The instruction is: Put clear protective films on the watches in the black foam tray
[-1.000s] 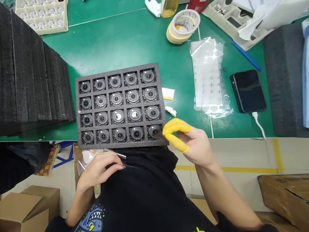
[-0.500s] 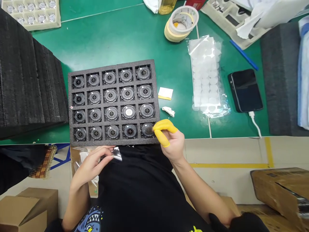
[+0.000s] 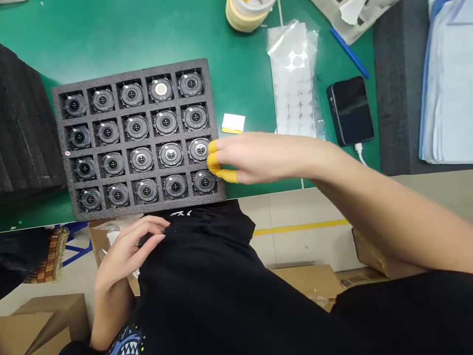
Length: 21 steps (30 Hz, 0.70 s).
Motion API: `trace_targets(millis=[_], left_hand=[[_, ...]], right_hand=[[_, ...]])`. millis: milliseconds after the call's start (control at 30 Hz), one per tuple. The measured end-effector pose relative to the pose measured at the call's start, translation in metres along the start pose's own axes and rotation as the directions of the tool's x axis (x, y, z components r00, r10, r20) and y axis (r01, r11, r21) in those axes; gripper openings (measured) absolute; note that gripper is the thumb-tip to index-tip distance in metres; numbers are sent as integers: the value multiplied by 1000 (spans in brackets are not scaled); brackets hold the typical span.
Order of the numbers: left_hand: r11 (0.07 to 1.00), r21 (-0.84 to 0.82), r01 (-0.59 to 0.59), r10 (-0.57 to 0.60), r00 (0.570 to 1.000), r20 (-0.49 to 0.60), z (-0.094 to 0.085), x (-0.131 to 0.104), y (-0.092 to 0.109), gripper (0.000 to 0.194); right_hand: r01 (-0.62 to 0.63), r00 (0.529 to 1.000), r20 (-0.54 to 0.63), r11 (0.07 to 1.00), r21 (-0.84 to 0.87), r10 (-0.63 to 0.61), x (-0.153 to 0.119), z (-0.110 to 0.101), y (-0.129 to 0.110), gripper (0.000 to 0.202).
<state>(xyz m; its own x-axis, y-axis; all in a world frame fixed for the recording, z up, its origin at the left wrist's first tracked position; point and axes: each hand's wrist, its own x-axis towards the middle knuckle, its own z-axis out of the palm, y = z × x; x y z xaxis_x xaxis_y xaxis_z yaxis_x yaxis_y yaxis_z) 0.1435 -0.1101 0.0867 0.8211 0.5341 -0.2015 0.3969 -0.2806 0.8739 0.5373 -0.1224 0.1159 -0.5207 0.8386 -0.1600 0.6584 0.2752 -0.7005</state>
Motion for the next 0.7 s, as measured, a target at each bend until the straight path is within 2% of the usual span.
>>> trace_targets(millis=[100, 267, 433, 567, 700], left_hand=[[999, 0, -39, 39, 999, -33, 5, 8, 4, 11], [991, 12, -134, 134, 990, -38, 10, 21, 11, 10], [975, 43, -219, 220, 975, -23, 11, 37, 15, 9], [977, 56, -206, 208, 978, -28, 12, 43, 12, 11], [983, 46, -176, 178, 984, -30, 13, 42, 9, 12]], right_hand=[[28, 982, 186, 998, -59, -16, 18, -6, -1, 29], [-3, 955, 296, 999, -47, 17, 36, -2, -3, 32], [-22, 961, 275, 999, -47, 34, 35, 5, 4, 29], [33, 974, 227, 999, -26, -26, 32, 10, 13, 32], [37, 979, 201, 999, -15, -33, 30, 13, 16, 32]])
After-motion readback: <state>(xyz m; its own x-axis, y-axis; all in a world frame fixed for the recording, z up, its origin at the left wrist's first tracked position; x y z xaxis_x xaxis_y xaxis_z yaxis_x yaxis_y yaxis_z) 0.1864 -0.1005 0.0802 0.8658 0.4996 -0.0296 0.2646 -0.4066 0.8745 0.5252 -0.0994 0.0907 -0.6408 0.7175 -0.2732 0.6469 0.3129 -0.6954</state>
